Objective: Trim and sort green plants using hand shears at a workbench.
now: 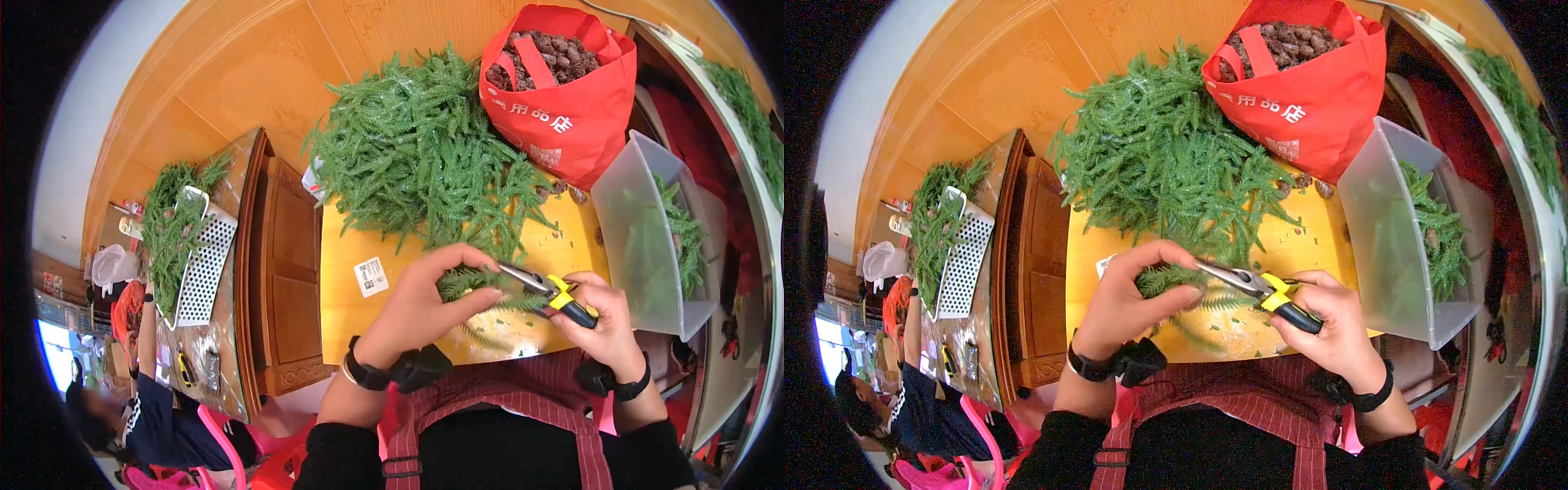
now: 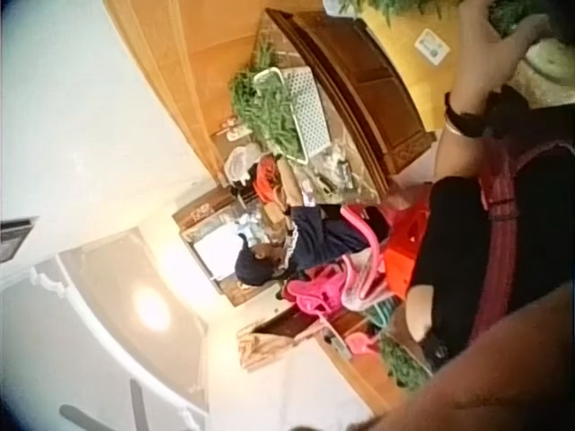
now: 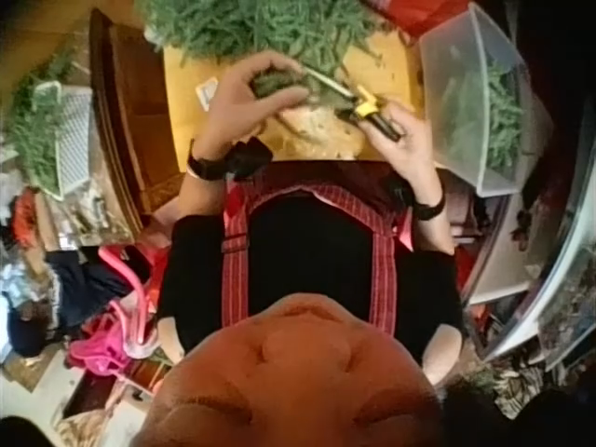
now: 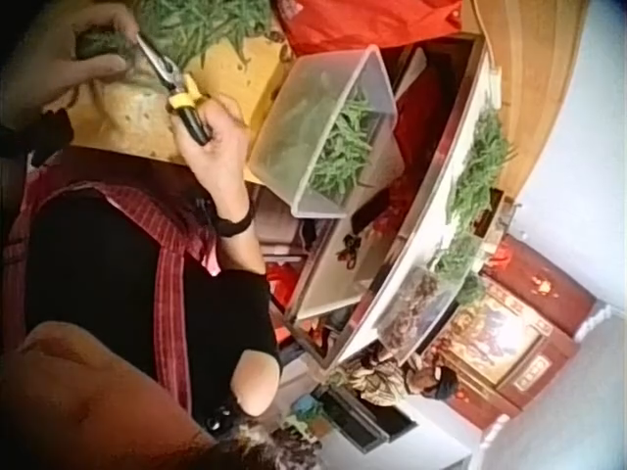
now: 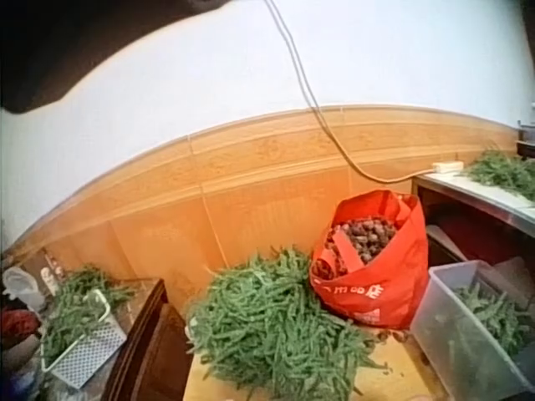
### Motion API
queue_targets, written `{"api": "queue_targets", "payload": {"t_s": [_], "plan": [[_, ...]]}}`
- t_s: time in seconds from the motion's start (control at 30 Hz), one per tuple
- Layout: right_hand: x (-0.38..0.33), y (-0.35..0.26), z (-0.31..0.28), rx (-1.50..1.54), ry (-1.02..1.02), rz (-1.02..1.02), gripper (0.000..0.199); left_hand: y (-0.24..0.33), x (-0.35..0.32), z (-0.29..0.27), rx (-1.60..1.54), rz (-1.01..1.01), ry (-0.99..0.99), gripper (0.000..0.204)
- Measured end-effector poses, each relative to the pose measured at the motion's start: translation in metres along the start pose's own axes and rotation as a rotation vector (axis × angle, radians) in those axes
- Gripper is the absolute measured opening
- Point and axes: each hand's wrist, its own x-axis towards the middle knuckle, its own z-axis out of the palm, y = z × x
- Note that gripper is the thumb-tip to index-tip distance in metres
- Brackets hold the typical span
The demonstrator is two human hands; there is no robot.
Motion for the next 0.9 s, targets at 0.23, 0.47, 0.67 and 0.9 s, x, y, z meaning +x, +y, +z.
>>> {"api": "queue_targets", "payload": {"t_s": [0.23, 0.47, 0.67, 0.9], "plan": [[0.003, 0.005, -0.005, -0.024, -0.105, -0.209, 0.018, -0.022, 0.002, -0.013, -0.538, -0.248, -0.284, 0.028], [-0.001, 0.002, -0.002, -0.074, -0.004, -0.143, 0.025, -0.016, 0.008, -0.007, -0.587, -0.27, -0.296, 0.025], [-0.004, -0.006, 0.003, 0.003, 0.007, 0.134, 0.024, -0.012, 0.006, 0.014, 0.459, 0.443, 0.242, 0.019], [-0.001, 0.005, -0.001, 0.021, 0.042, -0.105, 0.022, 0.002, 0.003, -0.003, -0.429, -0.222, -0.104, 0.022]]}}
